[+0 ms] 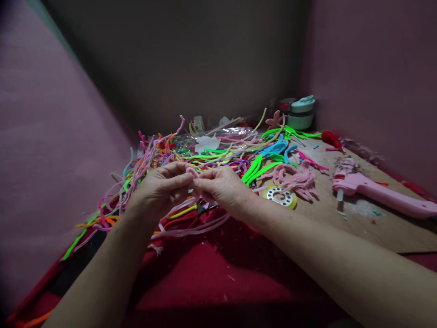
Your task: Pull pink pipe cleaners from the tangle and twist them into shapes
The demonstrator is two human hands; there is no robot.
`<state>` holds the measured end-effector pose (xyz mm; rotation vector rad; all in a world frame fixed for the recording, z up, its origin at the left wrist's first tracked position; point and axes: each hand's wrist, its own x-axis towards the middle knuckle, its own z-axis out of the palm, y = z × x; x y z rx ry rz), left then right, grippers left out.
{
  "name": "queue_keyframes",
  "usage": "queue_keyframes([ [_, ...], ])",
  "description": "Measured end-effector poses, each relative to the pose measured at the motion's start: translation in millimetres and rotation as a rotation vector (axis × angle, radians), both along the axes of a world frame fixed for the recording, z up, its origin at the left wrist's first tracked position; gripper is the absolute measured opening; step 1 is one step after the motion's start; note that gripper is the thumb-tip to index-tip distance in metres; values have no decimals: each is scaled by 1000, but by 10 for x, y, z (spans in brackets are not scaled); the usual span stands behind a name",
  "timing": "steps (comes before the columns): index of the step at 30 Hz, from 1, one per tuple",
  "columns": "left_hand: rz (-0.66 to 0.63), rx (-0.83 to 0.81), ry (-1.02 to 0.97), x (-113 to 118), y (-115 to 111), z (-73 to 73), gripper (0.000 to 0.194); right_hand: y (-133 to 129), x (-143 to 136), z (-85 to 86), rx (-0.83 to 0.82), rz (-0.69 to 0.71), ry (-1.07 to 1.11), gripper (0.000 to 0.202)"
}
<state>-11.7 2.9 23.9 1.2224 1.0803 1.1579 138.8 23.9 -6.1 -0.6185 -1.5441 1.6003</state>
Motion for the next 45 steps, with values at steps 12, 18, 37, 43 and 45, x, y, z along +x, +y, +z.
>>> queue_keyframes([
  [12, 264, 136, 280, 131, -57, 11, 12, 22, -61, -128, -159, 90, 19, 17],
  [18, 93, 46, 341, 80, -51, 34, 16, 5, -62, -96, -170, 21, 6, 16],
  [37, 303, 558, 688, 82, -1, -142, 11, 16, -71, -120, -169, 13, 60, 17],
  [43, 185, 202, 473, 54, 17, -44, 17, 30, -77, -100, -261, -17, 132, 9],
  [45, 199, 186, 455, 67, 5, -26, 16, 29, -79, -104, -289, -52, 135, 14],
])
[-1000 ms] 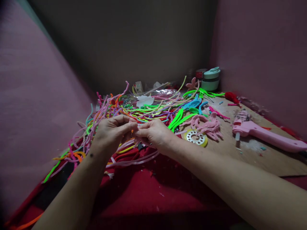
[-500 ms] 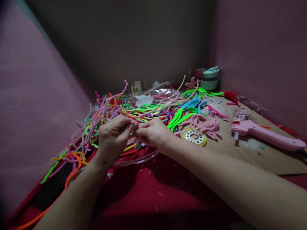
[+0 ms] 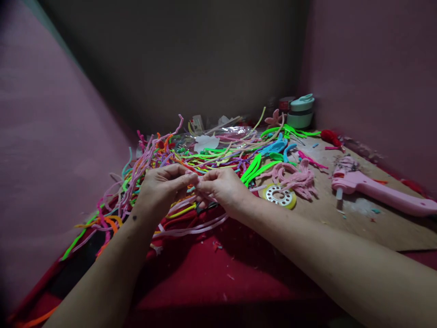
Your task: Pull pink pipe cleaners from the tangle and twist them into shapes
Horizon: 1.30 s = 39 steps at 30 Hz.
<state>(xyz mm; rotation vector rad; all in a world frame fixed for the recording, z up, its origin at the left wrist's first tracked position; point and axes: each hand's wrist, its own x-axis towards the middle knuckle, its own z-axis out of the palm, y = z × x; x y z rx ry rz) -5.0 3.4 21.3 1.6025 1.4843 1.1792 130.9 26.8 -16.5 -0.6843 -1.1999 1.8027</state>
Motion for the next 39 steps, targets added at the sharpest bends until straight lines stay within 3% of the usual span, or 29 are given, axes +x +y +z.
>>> queue_keyframes([
  [8, -17, -56, -53, 54, -19, 3, 14, 6, -12, 15, 0, -14, -59, 29],
  [11, -18, -47, -81, 43, 0, -28, 18, 5, 2, 29, 84, 7, -88, 30],
  [17, 10, -24, -78, 28, 8, -33, 20, -33, 37, 60, 206, -49, -207, 17],
  [27, 94, 191, 46, 86, -24, -80, 13, -50, 10, 23, 134, -165, -94, 12],
  [33, 13, 1, -75, 50, -8, -8, 11, -36, 24, 23, 230, -106, -165, 17],
  [39, -105, -140, -145, -34, 16, -32, 19, -43, 29, 47, 213, -91, -216, 14],
])
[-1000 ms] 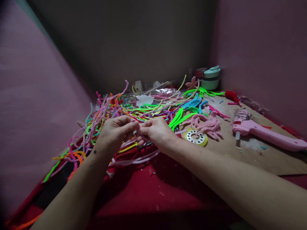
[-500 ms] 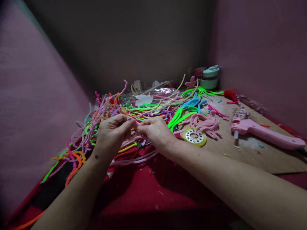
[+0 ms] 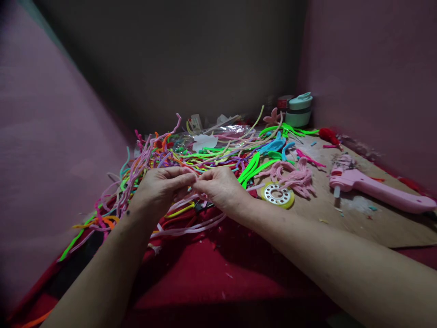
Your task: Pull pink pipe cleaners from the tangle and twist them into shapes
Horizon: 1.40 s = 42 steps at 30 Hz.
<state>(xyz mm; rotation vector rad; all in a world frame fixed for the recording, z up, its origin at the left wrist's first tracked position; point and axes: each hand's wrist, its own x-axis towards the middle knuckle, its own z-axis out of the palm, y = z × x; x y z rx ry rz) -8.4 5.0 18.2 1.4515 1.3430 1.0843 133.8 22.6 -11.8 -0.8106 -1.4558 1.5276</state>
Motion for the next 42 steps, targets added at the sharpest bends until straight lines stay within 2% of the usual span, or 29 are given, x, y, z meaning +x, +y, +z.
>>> queue_keyframes([
  [2, 5, 45, 80, 15, -20, -18, 21, -1, -1, -12, 0, -19, 21, 15],
  [3, 37, 131, 148, 33, -34, -26, 21, 0, -1, -18, -3, -36, 31, 15],
  [6, 121, 534, 400, 96, -71, -54, 15, 4, 0, -34, -15, -71, 51, 13],
  [8, 128, 704, 502, 117, -78, -75, 11, 7, 0, -37, -23, -67, 63, 12],
  [12, 101, 679, 526, 99, -67, -107, 12, 9, -3, -34, -46, -77, 71, 12],
  [17, 164, 855, 605, 98, -74, -116, 12, 7, -13, -46, -11, -39, 60, 14],
  [19, 201, 770, 563, 105, -67, -88, 13, 2, -16, -37, -30, -37, 55, 16],
  [22, 207, 466, 364, 92, -40, -4, 15, 0, -13, 0, -102, -72, 75, 16],
  [24, 111, 271, 268, 64, -22, 47, 16, 10, -7, 19, -129, -110, 95, 15],
  [26, -14, 162, 300, 30, -11, 61, 16, 31, -3, 16, -125, -142, 118, 15],
  [27, -52, 165, 364, 16, -9, 51, 16, 42, -3, 5, -118, -153, 119, 15],
  [29, -64, 297, 551, 2, -14, 4, 12, 63, -5, -30, -109, -162, 94, 16],
  [32, 21, 590, 857, 29, -45, -80, 12, 81, -11, -79, -78, -178, 56, 16],
  [34, 94, 674, 965, 64, -67, -111, 13, 82, -11, -90, -55, -186, 65, 18],
  [36, 134, 660, 947, 94, -78, -116, 14, 76, -8, -82, -44, -188, 81, 20],
  [38, 147, 579, 833, 111, -73, -102, 16, 63, -7, -62, -55, -194, 96, 21],
  [42, 129, 242, 401, 124, -41, -61, 24, 41, -20, -22, -124, -190, 176, 23],
])
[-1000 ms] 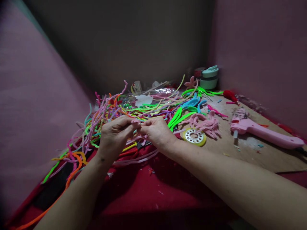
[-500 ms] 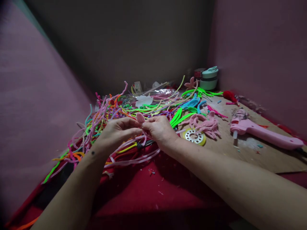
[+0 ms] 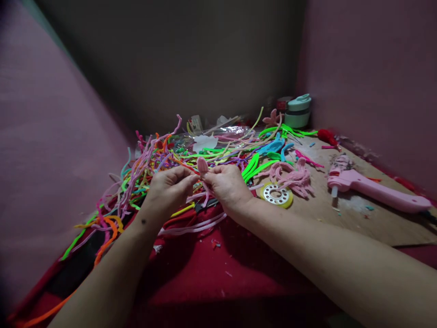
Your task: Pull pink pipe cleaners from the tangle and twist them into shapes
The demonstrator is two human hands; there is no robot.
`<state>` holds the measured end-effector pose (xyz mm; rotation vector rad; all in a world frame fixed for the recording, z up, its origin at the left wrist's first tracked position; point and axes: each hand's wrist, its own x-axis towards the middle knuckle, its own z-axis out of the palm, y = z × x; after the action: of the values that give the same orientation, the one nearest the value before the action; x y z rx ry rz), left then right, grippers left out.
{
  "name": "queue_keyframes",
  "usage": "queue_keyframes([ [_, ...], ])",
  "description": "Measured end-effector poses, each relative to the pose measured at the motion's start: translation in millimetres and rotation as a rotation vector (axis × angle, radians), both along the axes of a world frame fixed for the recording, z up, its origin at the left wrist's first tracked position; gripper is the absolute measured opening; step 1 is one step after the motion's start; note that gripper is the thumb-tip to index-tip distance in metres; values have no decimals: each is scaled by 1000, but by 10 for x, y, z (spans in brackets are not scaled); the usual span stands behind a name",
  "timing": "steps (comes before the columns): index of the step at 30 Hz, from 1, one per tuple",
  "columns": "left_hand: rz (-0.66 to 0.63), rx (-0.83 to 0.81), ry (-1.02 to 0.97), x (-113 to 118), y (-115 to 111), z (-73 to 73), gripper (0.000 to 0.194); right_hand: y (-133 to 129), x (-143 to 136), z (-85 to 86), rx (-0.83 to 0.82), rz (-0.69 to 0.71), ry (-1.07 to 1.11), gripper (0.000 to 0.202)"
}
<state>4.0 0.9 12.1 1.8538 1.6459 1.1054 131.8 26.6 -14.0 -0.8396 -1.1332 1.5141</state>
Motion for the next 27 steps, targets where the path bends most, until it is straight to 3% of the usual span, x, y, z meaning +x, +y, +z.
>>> queue_keyframes([
  [3, -28, -220, -364, -9, 29, 4, 24, 23, -13, 5, -49, 13, 85, 25],
  [5, -20, -241, -532, -23, 51, -18, 23, 62, -12, -3, -70, -7, 152, 23],
  [8, -42, -243, -658, -13, 73, -82, 21, 116, 2, -16, -109, -65, 268, 16],
  [10, -136, -324, -714, 33, 71, -133, 21, 124, 10, -19, -119, -62, 320, 18],
  [14, -309, -420, -851, 128, 57, -214, 26, 77, 3, -32, -113, 60, 346, 29],
  [21, -364, -625, -824, 41, 86, -211, 13, 54, -4, -78, 58, 24, 150, 39],
  [27, -297, -503, -639, 181, 0, -192, 19, 70, 0, -90, 64, -49, 25, 45],
])
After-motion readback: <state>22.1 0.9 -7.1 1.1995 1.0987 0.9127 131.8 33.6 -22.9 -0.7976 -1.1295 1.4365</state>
